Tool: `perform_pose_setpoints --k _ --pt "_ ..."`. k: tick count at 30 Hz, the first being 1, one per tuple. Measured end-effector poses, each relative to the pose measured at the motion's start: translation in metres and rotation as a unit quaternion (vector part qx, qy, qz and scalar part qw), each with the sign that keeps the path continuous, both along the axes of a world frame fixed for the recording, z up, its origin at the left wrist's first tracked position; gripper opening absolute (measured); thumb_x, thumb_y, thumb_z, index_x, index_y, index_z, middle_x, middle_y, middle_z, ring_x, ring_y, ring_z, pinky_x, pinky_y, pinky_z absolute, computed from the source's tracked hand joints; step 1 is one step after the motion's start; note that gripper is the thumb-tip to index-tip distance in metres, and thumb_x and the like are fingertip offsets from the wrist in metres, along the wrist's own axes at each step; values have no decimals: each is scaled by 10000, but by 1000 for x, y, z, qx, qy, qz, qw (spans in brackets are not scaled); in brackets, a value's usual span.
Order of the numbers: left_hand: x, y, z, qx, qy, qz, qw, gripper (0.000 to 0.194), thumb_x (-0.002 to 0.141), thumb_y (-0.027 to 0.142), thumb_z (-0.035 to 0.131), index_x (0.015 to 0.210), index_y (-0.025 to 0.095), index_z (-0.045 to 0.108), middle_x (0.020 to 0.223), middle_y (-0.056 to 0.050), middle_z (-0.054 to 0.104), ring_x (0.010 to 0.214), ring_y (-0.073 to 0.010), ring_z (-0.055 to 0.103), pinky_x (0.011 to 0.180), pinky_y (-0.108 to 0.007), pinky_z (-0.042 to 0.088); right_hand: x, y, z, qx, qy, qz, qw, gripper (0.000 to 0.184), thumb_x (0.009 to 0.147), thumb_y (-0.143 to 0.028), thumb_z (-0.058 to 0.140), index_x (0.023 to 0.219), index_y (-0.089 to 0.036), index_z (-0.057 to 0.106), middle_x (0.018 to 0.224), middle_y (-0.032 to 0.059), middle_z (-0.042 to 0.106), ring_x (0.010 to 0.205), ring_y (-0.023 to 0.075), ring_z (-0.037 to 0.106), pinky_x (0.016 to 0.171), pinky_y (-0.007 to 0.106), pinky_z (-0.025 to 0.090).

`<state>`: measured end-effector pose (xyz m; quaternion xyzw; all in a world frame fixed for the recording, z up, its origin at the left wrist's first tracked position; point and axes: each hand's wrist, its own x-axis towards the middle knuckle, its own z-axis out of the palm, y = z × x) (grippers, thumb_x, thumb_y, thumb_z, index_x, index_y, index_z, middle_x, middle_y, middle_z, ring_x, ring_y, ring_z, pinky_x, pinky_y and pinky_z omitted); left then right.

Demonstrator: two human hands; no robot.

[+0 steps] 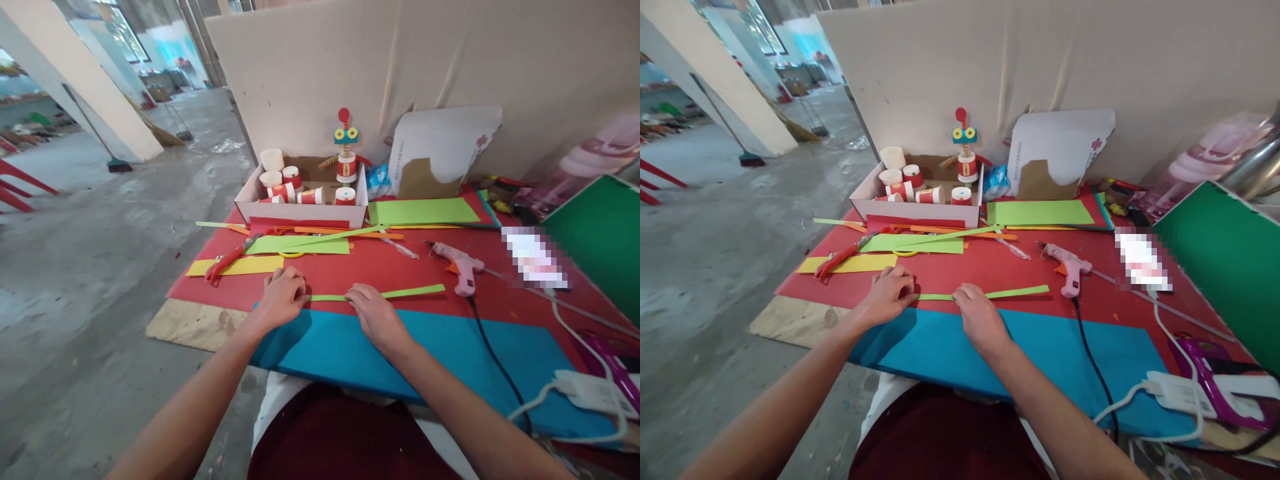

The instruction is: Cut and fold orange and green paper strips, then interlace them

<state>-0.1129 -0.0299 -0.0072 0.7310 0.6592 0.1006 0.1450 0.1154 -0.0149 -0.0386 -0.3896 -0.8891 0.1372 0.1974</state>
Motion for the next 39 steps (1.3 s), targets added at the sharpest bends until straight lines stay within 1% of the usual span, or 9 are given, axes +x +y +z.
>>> perform_pose_setpoints --k 4,8,19,27,29,32,35,37,39 --pt "-2 2 1 0 5 -11 1000 142 824 238 587 689 191 577 994 -51 591 963 -238 498 798 -391 382 5 -14 1 -9 -45 4 999 446 987 -355 378 1403 -240 488 1428 81 521 1384 301 372 1114 552 336" --pt "-4 1 2 -2 1 -16 1000 120 826 227 589 709 198 583 989 -45 598 961 -236 499 798 -392 379 5 -23 11 -31 -116 20 993 609 948 -579 384 1498 -330 310 1539 6 370 1450 353 205 1144 654 168" --pt "-7 7 1 -9 17 -27 999 192 832 261 585 654 191 564 896 -49 583 927 -236 492 778 -381 377 3 -23 11 -28 -143 14 989 659 933 -632 354 1507 -316 280 1559 16 315 1447 377 194 1137 672 145" --pt "-16 10 1 -13 23 -33 999 211 831 250 547 629 191 526 895 -56 606 897 -237 517 749 -371 387 2 -24 10 -18 -136 7 991 638 935 -626 355 1501 -335 297 1550 23 343 1446 361 216 1139 666 132" --pt "-15 4 7 6 25 -13 1000 213 870 284 511 679 195 547 893 -61 619 894 -238 530 764 -381 408 1 -25 10 -19 -135 3 991 638 934 -627 355 1500 -339 297 1548 23 347 1446 361 215 1136 668 132" --pt "4 -17 16 116 40 19 992 296 962 282 347 893 190 619 1018 -91 651 1007 -243 556 941 -448 390 -1 -26 11 -21 -131 -2 991 630 936 -621 355 1497 -337 311 1542 26 361 1445 367 216 1133 673 128" --pt "40 -44 13 178 73 -77 978 409 990 332 297 1290 181 532 1392 -105 531 1338 -255 402 1156 -497 165 -1 -27 10 -19 -132 -3 991 608 943 -562 400 1491 -304 344 1538 45 370 1442 385 211 1131 675 120" --pt "63 -57 4 159 102 -126 974 592 970 516 307 1412 139 425 1492 -128 428 1423 -284 289 1171 -522 132 -1 -27 8 -15 -133 2 991 584 946 -496 434 1485 -284 362 1545 49 356 1442 390 205 1134 669 114" --pt "76 -64 -7 138 125 -116 976 732 936 626 280 1438 105 397 1519 -152 381 1449 -301 240 1171 -544 143 0 -27 7 -12 -132 6 991 560 948 -455 441 1476 -281 382 1554 40 338 1440 390 210 1139 664 108"
